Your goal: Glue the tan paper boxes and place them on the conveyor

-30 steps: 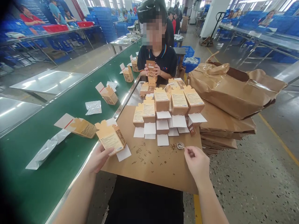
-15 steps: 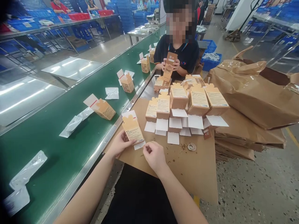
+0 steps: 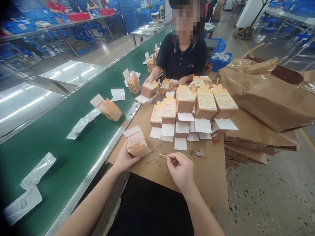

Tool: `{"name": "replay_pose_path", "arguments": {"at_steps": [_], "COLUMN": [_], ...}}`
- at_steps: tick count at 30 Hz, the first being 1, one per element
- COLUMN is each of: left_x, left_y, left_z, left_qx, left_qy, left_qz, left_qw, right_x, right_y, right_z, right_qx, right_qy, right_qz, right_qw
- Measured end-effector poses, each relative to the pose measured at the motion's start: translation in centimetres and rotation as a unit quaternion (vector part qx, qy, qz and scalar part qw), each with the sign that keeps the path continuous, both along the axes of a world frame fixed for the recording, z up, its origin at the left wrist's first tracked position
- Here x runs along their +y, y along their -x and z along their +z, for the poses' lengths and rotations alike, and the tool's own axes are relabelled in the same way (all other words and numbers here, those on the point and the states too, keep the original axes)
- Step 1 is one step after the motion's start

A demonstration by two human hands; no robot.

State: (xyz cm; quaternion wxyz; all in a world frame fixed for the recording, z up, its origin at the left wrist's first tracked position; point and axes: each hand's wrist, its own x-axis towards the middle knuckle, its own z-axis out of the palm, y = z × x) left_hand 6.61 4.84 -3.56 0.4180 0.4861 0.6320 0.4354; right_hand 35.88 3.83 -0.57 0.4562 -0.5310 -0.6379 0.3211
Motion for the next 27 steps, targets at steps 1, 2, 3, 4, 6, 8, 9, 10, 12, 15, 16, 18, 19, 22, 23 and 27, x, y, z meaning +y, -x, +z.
{"name": "replay_pose_path", "arguments": {"at_steps": [1, 2, 3, 4, 6, 8, 9, 10, 12, 15, 16, 18, 19, 22, 23, 27], "left_x": [-0.3, -0.6, -0.8, -0.9, -1.0, -0.9, -0.9, -0.9, -1.1, -2.1, -2.5, -3.1, -3.1, -2.2, -1.8, -2.2], "left_y": [-0.1, -0.3, -0.4, -0.6, -1.0, -1.1, -0.9, -0.4, 1.4, 6.1, 7.9, 11.5, 13.1, 16.4, 16.9, 16.4], "left_z": [0.0, -0.1, -0.2, -0.3, -0.4, -0.3, -0.2, 0.0, 0.6, 1.2, 1.3, 1.1, 0.8, 0.2, 0.0, -0.3], "left_qx": [0.016, 0.029, 0.039, 0.046, 0.054, 0.065, 0.076, 0.093, 0.139, 0.224, 0.247, 0.269, 0.269, 0.247, 0.238, 0.215], "left_qy": [0.002, 0.005, 0.006, 0.005, 0.0, -0.002, -0.002, -0.001, 0.0, 0.015, 0.026, 0.056, 0.072, 0.09, 0.081, 0.041], "left_qz": [0.001, 0.001, 0.002, 0.003, 0.003, 0.001, 0.001, 0.005, 0.036, 0.137, 0.178, 0.255, 0.291, 0.354, 0.357, 0.348], "left_qw": [1.0, 1.0, 0.999, 0.999, 0.999, 0.998, 0.997, 0.996, 0.99, 0.965, 0.952, 0.927, 0.915, 0.897, 0.9, 0.911], "right_x": [-0.4, -0.7, -1.0, -1.2, -1.6, -1.9, -2.0, -2.2, -2.6, -3.4, -3.6, -3.9, -4.0, -3.6, -3.4, -3.4], "right_y": [-0.5, -0.9, -1.2, -1.3, -1.4, -1.4, -1.5, -1.7, -2.5, -4.1, -4.6, -5.4, -5.6, -5.6, -5.5, -6.3], "right_z": [0.4, 0.7, 1.0, 1.2, 1.3, 1.2, 1.1, 1.0, 0.5, -0.3, -0.6, -1.2, -1.3, -1.4, -1.2, -0.2], "right_qx": [0.001, 0.002, 0.003, 0.004, 0.007, 0.008, 0.006, 0.002, -0.004, -0.004, -0.005, -0.009, -0.011, -0.015, -0.018, -0.026], "right_qy": [-0.003, -0.004, -0.005, -0.005, -0.006, -0.006, -0.004, -0.002, 0.002, 0.004, 0.005, 0.007, 0.006, -0.006, -0.007, -0.015], "right_qz": [-0.004, -0.007, -0.01, -0.011, -0.01, -0.006, -0.003, -0.002, -0.012, -0.043, -0.049, -0.048, -0.047, -0.05, -0.05, -0.067], "right_qw": [1.0, 1.0, 1.0, 1.0, 1.0, 1.0, 1.0, 1.0, 1.0, 0.999, 0.999, 0.999, 0.999, 0.999, 0.999, 0.997]}}
